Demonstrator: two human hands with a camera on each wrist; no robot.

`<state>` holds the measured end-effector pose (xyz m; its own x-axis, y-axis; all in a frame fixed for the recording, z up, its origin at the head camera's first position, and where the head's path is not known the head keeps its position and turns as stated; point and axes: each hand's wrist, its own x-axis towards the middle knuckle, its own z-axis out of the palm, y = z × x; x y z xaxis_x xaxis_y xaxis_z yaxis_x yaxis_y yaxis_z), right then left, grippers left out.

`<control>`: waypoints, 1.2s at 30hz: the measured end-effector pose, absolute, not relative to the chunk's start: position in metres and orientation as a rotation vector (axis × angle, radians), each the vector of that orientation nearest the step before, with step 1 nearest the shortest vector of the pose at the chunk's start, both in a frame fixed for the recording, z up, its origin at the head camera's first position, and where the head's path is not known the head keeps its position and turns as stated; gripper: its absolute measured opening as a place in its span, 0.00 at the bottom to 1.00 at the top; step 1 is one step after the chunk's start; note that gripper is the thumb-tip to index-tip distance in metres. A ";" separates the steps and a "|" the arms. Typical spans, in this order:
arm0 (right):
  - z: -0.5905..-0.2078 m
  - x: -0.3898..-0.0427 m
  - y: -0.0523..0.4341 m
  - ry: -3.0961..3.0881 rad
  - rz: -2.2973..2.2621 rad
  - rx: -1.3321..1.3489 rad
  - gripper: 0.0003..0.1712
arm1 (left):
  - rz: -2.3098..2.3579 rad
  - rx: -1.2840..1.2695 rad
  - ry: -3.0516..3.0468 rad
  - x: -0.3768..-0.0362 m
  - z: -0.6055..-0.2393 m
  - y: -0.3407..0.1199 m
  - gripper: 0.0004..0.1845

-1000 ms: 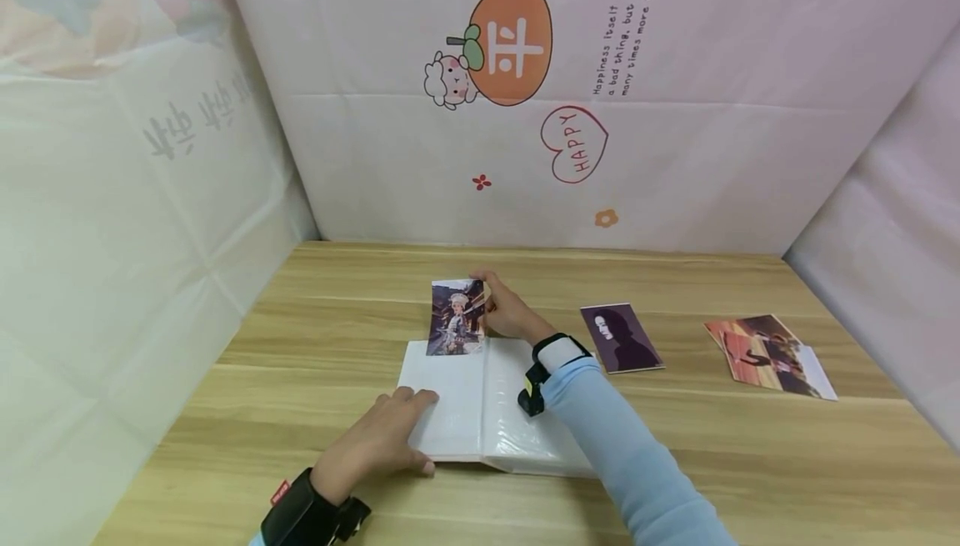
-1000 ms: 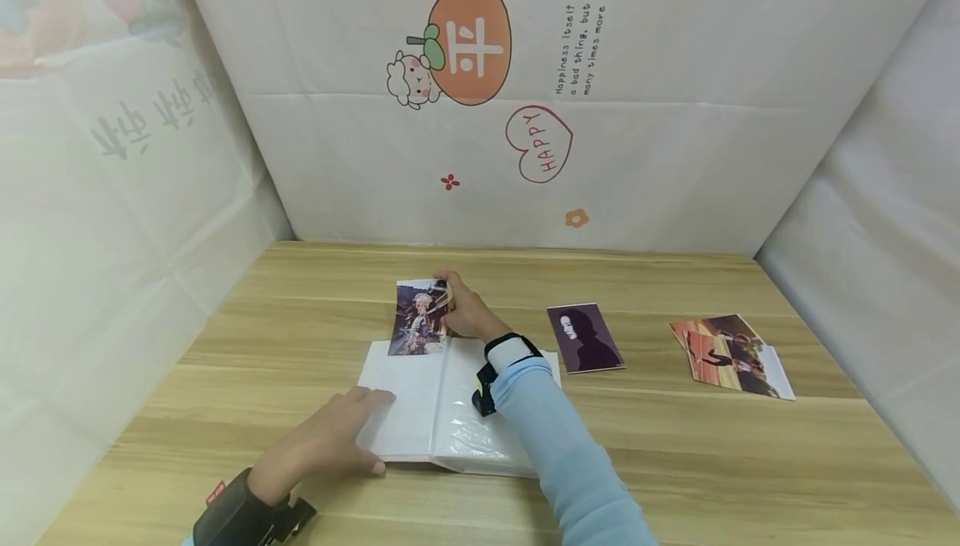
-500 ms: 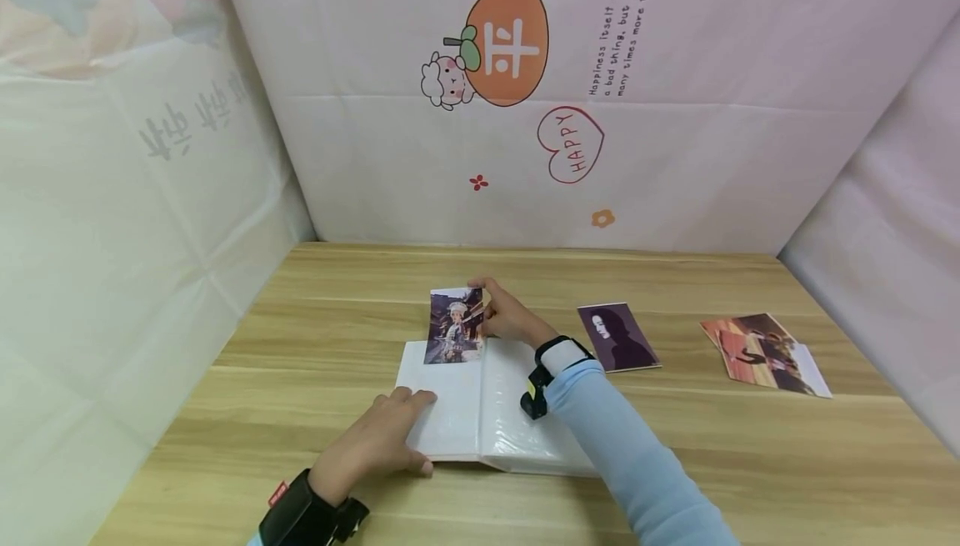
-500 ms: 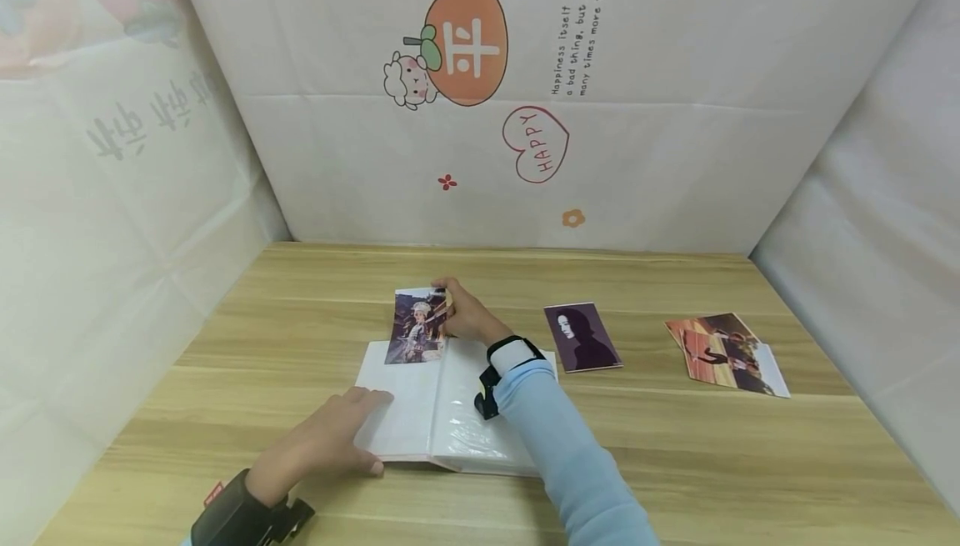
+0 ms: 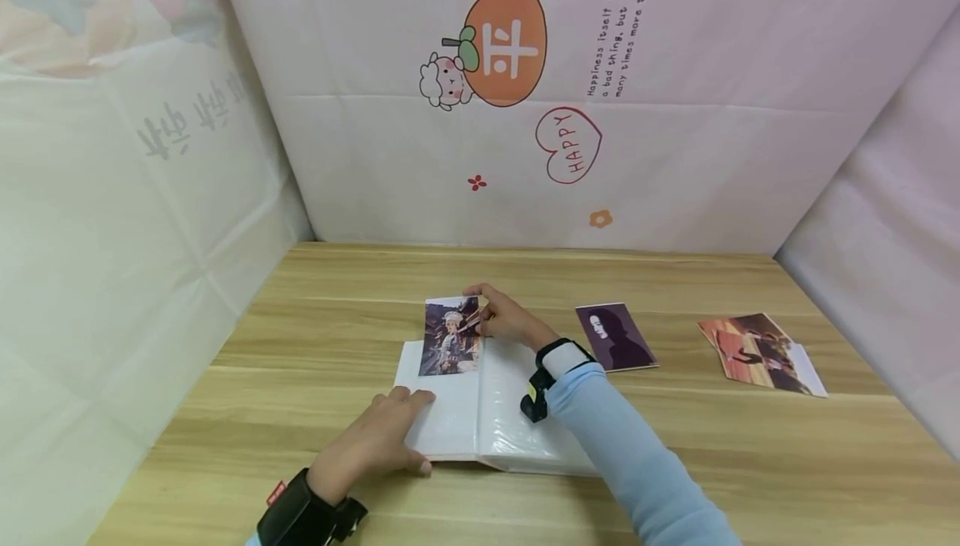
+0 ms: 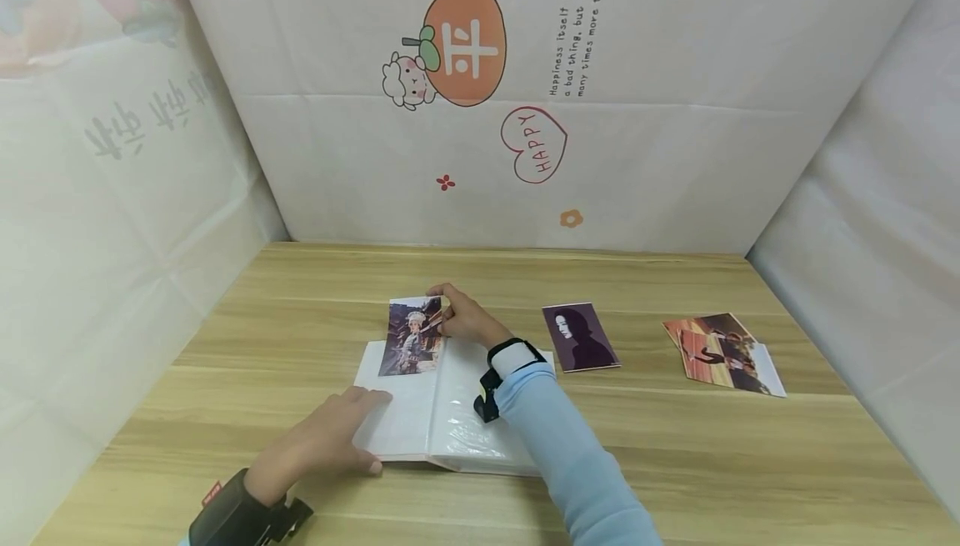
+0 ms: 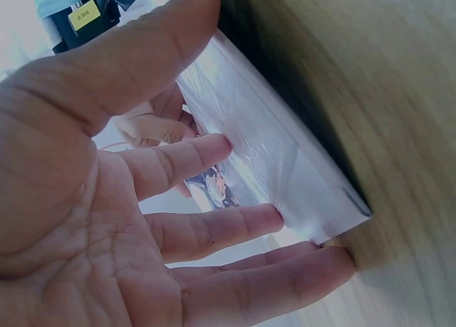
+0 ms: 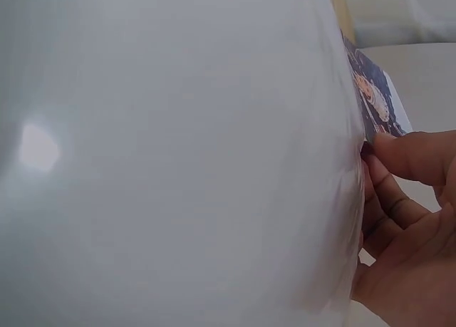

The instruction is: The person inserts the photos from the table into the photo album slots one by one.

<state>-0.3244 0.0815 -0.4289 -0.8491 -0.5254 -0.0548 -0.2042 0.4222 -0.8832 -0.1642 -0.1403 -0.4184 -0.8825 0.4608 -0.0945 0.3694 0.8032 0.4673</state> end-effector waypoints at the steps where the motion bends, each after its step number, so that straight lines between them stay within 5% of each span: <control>1: -0.429 -0.324 0.081 2.354 -1.398 -0.633 0.32 | 0.661 0.649 2.788 -0.164 -0.418 -0.140 0.46; 36: -0.425 -0.313 0.076 2.410 -1.284 -0.716 0.17 | 0.643 0.611 2.767 -0.164 -0.417 -0.139 0.46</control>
